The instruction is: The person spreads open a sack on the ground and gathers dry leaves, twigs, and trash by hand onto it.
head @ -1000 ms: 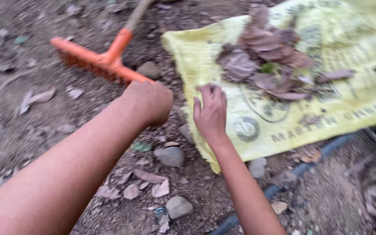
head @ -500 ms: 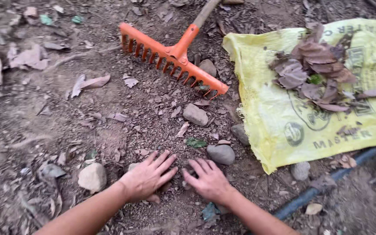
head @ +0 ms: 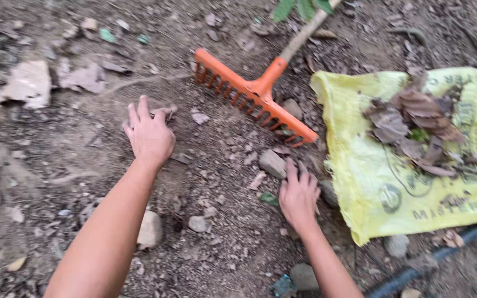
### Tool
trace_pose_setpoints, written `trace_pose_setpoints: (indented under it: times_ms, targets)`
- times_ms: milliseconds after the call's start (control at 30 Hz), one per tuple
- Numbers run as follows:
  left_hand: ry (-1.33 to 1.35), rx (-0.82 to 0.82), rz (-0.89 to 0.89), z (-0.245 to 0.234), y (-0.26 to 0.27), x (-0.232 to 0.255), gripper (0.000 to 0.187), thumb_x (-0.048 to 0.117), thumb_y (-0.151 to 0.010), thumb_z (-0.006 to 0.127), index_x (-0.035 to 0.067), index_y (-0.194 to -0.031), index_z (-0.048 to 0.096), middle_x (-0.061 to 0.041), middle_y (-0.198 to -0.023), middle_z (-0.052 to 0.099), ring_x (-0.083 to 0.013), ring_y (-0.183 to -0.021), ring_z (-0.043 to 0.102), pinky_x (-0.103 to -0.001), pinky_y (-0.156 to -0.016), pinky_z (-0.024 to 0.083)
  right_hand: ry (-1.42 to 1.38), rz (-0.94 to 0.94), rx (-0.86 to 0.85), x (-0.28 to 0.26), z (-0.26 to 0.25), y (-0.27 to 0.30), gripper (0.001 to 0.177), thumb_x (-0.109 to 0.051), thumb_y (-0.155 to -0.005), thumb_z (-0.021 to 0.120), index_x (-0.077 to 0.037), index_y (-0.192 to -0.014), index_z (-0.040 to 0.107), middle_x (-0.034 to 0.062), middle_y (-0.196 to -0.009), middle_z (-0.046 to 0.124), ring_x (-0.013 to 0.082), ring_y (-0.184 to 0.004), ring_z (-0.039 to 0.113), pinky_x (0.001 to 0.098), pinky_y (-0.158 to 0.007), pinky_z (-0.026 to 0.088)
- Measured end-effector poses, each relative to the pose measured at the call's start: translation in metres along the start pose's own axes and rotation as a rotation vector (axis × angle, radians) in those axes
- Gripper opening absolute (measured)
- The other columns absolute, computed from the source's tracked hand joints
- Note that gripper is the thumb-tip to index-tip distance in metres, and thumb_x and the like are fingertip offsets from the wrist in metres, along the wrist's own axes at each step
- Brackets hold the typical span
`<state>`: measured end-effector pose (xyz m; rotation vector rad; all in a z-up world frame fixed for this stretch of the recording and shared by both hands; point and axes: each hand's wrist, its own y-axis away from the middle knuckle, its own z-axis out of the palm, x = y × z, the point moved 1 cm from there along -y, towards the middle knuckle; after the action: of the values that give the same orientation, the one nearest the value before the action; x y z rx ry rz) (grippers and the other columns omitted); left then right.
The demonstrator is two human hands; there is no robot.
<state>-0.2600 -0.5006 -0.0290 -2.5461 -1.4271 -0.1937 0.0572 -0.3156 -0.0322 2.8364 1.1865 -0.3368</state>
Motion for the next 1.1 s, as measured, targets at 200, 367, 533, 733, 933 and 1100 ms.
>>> trace_pose_setpoints:
  times_ms: [200, 367, 533, 733, 933, 1100]
  targets:
    - [0.061, -0.241, -0.018, 0.033, 0.018, -0.026, 0.070, 0.010, -0.079, 0.061, 0.026, -0.147, 0.052, -0.015, -0.156, 0.035, -0.0582, -0.137, 0.028, -0.069, -0.102, 0.036, 0.041, 0.036, 0.097, -0.034, 0.009, 0.049, 0.081, -0.047, -0.083, 0.071, -0.004, -0.145, 0.044, 0.0243, -0.127, 0.053, 0.0456, -0.109, 0.050, 0.0621, -0.094, 0.042]
    - [-0.013, -0.315, 0.369, 0.055, 0.044, -0.030, 0.022, 0.010, -0.095, 0.055, 0.005, -0.116, 0.061, -0.016, -0.122, 0.059, -0.0362, -0.115, 0.060, -0.048, -0.091, 0.055, -0.175, -0.145, -0.123, -0.081, 0.036, 0.067, 0.047, -0.003, -0.076, 0.063, -0.009, -0.122, 0.059, 0.0206, -0.118, 0.055, 0.0424, -0.108, 0.053, 0.0509, -0.094, 0.047]
    - [0.336, -0.039, 0.065, 0.014, -0.009, -0.095, 0.023, 0.008, -0.085, 0.063, 0.006, -0.108, 0.063, -0.019, -0.109, 0.063, -0.0399, -0.104, 0.062, -0.050, -0.088, 0.052, -0.499, -0.184, -0.029, -0.159, 0.058, -0.006, 0.033, -0.003, -0.091, 0.058, -0.011, -0.123, 0.061, 0.0184, -0.118, 0.059, 0.0406, -0.113, 0.058, 0.0488, -0.098, 0.049]
    - [0.405, 0.120, -0.560, -0.031, -0.059, -0.209, 0.023, 0.018, -0.092, 0.068, 0.009, -0.112, 0.074, -0.019, -0.128, 0.062, -0.0391, -0.123, 0.057, -0.053, -0.102, 0.048, -0.135, -0.169, 0.160, -0.207, 0.088, -0.070, 0.068, -0.035, -0.095, 0.061, -0.016, -0.156, 0.038, 0.0295, -0.156, 0.033, 0.0515, -0.140, 0.031, 0.0599, -0.112, 0.027]
    - [0.306, 0.228, -0.668, 0.013, -0.105, -0.289, 0.086, 0.041, -0.087, 0.072, 0.007, -0.157, 0.036, -0.022, -0.168, 0.026, -0.0543, -0.148, 0.010, -0.075, -0.112, 0.007, 0.047, -0.188, 0.084, -0.213, 0.106, -0.066, 0.073, -0.048, -0.096, 0.053, -0.023, -0.160, 0.030, 0.0249, -0.163, 0.026, 0.0470, -0.149, 0.023, 0.0586, -0.120, 0.018]
    - [0.458, 0.071, -0.503, 0.028, -0.176, -0.237, 0.092, 0.063, -0.090, 0.062, 0.024, -0.164, 0.023, -0.012, -0.169, 0.023, -0.0509, -0.153, 0.007, -0.075, -0.115, 0.001, 0.074, -0.167, 0.093, -0.221, 0.097, -0.071, 0.070, -0.049, -0.095, 0.053, -0.024, -0.158, 0.035, 0.0230, -0.162, 0.028, 0.0458, -0.149, 0.025, 0.0577, -0.120, 0.019]
